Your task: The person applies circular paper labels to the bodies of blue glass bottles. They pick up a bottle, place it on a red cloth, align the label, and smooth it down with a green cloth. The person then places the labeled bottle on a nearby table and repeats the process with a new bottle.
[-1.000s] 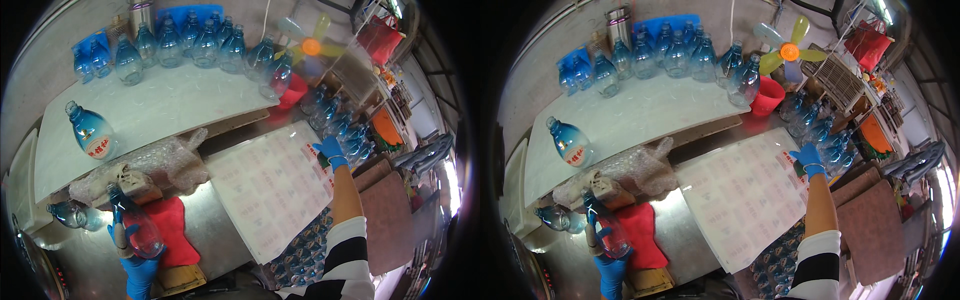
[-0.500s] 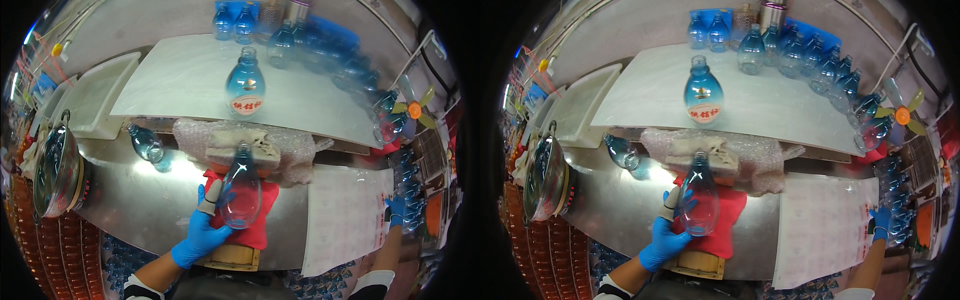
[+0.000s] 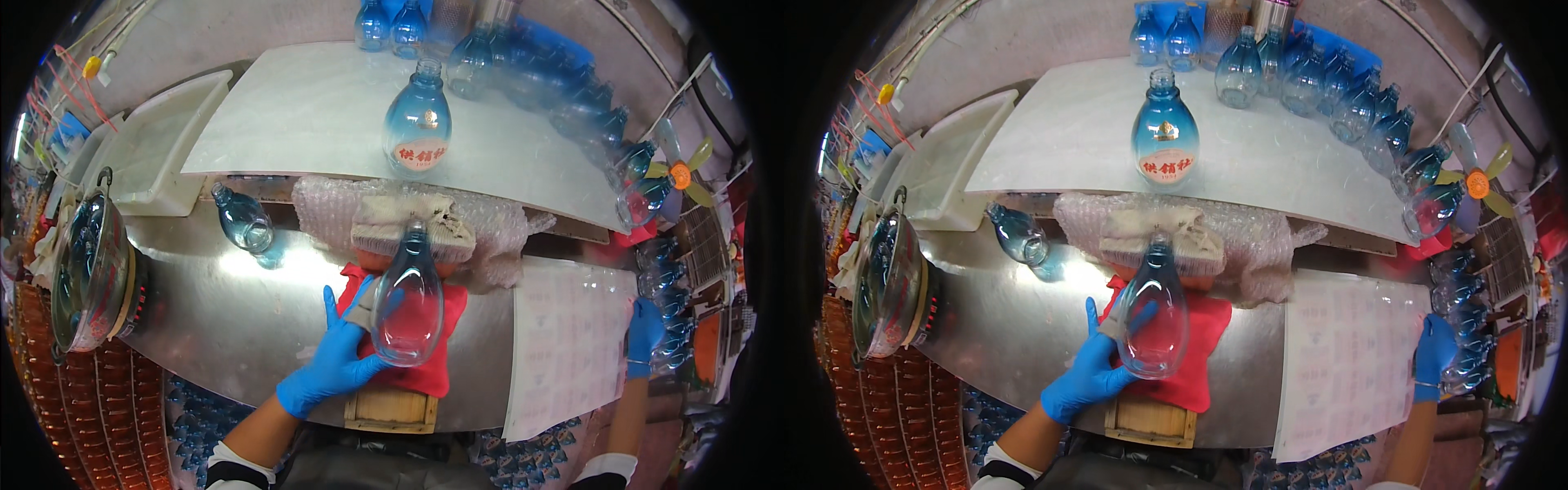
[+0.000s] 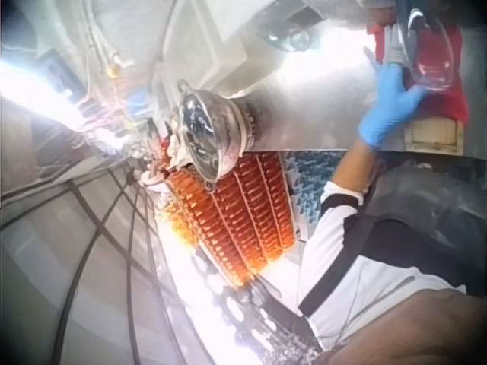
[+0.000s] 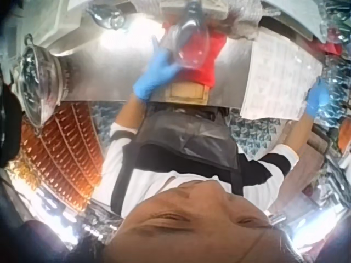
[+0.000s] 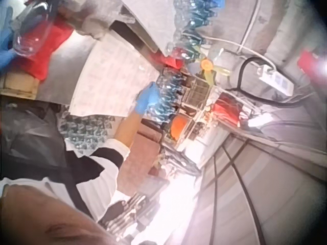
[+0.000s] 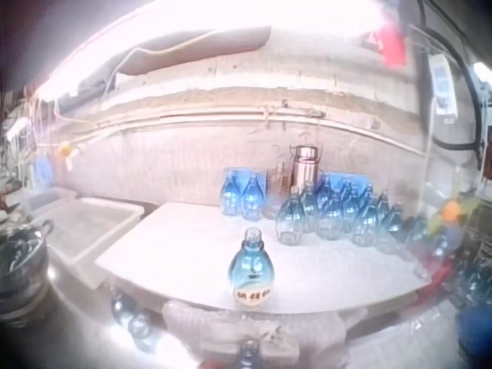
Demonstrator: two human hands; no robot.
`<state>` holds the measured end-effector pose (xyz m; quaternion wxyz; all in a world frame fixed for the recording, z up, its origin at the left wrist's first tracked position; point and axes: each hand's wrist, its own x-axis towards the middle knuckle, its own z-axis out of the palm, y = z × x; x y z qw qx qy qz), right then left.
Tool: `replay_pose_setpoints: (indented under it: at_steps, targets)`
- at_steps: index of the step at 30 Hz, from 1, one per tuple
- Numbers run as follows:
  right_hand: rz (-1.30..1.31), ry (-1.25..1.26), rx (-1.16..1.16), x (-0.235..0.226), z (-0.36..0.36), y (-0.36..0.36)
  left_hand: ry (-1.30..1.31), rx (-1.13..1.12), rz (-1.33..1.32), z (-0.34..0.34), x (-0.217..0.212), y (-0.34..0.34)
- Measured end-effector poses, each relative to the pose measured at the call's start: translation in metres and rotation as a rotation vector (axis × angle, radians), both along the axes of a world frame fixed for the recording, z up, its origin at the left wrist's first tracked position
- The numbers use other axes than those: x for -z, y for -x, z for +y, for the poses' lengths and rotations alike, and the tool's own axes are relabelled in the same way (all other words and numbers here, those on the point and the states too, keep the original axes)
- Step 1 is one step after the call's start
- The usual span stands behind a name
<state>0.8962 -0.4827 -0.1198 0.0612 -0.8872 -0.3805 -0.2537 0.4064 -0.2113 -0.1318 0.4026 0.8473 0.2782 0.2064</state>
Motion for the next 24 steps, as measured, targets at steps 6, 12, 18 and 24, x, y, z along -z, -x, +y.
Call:
replay_pose_setpoints:
  at_steps: [6, 12, 18, 24]
  targets:
    - [0.314, -0.154, -0.448, -0.058, 0.076, 0.153, -0.125, -0.023, 0.000, -0.001, -0.022, -0.012]
    - [1.156, -0.256, -0.556, -0.086, 0.140, 0.242, 0.047, 0.108, 0.052, 0.019, -0.001, -0.003]
    - [1.673, -0.179, -0.569, -0.092, 0.185, 0.279, -0.014, 0.033, -0.087, 0.013, -0.017, -0.005]
    - [1.578, -0.198, -0.651, -0.074, 0.208, 0.296, -0.057, 0.024, -0.029, 0.006, -0.010, -0.005]
